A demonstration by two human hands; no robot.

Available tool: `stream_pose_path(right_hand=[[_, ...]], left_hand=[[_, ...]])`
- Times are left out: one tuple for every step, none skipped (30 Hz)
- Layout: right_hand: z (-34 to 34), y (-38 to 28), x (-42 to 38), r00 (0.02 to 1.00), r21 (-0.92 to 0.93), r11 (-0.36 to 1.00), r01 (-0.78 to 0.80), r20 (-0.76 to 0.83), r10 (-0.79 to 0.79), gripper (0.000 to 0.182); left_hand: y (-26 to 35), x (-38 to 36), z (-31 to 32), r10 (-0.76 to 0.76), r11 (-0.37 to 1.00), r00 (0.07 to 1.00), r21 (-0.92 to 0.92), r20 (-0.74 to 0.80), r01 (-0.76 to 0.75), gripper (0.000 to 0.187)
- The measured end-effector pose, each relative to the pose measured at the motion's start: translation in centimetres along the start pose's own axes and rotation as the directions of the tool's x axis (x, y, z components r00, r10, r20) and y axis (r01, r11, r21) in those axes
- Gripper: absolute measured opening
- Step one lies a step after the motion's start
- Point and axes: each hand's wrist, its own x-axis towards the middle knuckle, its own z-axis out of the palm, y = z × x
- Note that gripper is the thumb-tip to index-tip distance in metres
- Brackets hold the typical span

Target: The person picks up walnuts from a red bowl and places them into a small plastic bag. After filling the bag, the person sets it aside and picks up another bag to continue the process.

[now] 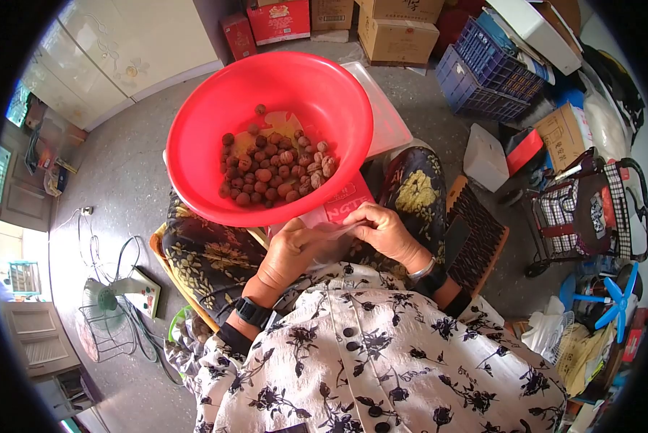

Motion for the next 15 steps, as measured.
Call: stream_pose_path(right_hand=[[0.1,-0.1,0.0,0.998,0.068,0.996,-0.066,-0.015,0.067,0.012],[0.1,-0.1,-0.1,0.998,0.068,0.995,-0.066,-0.014,0.067,0.012],[0.1,-0.1,-0.1,0.998,0.075,0.995,-0.069,-0.009,0.07,0.011],[0.0,0.0,-0.1,0.997,0.081,0.994,-0.071,-0.005,0.071,0.011],[-0.1,0.1,0.0,0.997,0.082,0.994,-0.072,-0.004,0.072,0.011],[-0.2,0.4,0.1,1.0,0.028,1.0,-0.008,0.003,0.008,0.013],[-0.3,0.5,0.1,0.998,-0.025,0.998,0.056,0.014,-0.056,0.014],[-0.3,0.6,0.1,0.998,-0.024,0.998,0.055,0.015,-0.054,0.014],[-0.3,0.6,0.1,0.998,-0.007,0.998,0.055,0.013,-0.055,0.014],[-0.2,0.7,0.2,0.998,0.01,0.998,0.056,0.01,-0.056,0.015],[-0.2,0.6,0.1,0.998,0.011,0.998,0.055,0.01,-0.055,0.015],[-0.3,0.5,0.0,1.0,-0.002,1.0,-0.021,0.0,0.021,0.015],[-0.3,0.4,-0.1,0.995,-0.014,0.995,-0.098,-0.012,0.098,0.015],[-0.3,0.5,-0.1,0.995,-0.014,0.995,-0.098,-0.013,0.098,0.015],[-0.3,0.6,0.0,0.993,0.003,0.993,-0.119,-0.01,0.119,0.016]], left_hand=[[0.0,0.0,-0.1,0.004,1.0,1.0,0.012,0.001,-0.004,0.025],[0.0,0.0,-0.1,0.007,1.0,1.0,0.023,0.002,-0.007,0.025],[-0.1,0.0,-0.1,0.005,1.0,1.0,0.023,0.002,-0.005,0.025],[-0.2,-0.1,0.0,0.004,0.999,1.0,0.038,-0.003,-0.004,0.024],[-0.4,-0.1,0.1,0.002,0.999,1.0,0.053,-0.007,-0.002,0.024],[-0.6,0.0,0.2,0.001,0.999,1.0,0.053,-0.007,0.0,0.024],[-0.9,0.0,0.4,0.036,0.999,0.999,0.027,-0.036,-0.035,0.017],[-1.1,0.1,0.5,0.071,0.997,0.995,0.002,-0.065,-0.071,0.01],[-1.4,0.0,0.7,0.07,0.998,0.995,0.003,-0.065,-0.07,0.01],[-1.6,0.0,0.8,0.069,0.998,0.994,0.004,-0.081,-0.068,0.011],[-1.9,0.0,1.0,0.067,0.998,0.993,0.006,-0.097,-0.067,0.011],[-2.3,-0.1,1.3,0.067,0.998,0.993,0.006,-0.097,-0.067,0.011],[-2.6,-0.1,1.5,-0.005,0.996,0.994,-0.089,-0.106,-0.004,0.011],[-3.0,-0.3,1.6,-0.079,0.981,0.991,-0.185,-0.11,0.057,0.012],[-2.8,-0.2,1.5,-0.08,0.981,0.991,-0.185,-0.107,0.059,0.012]])
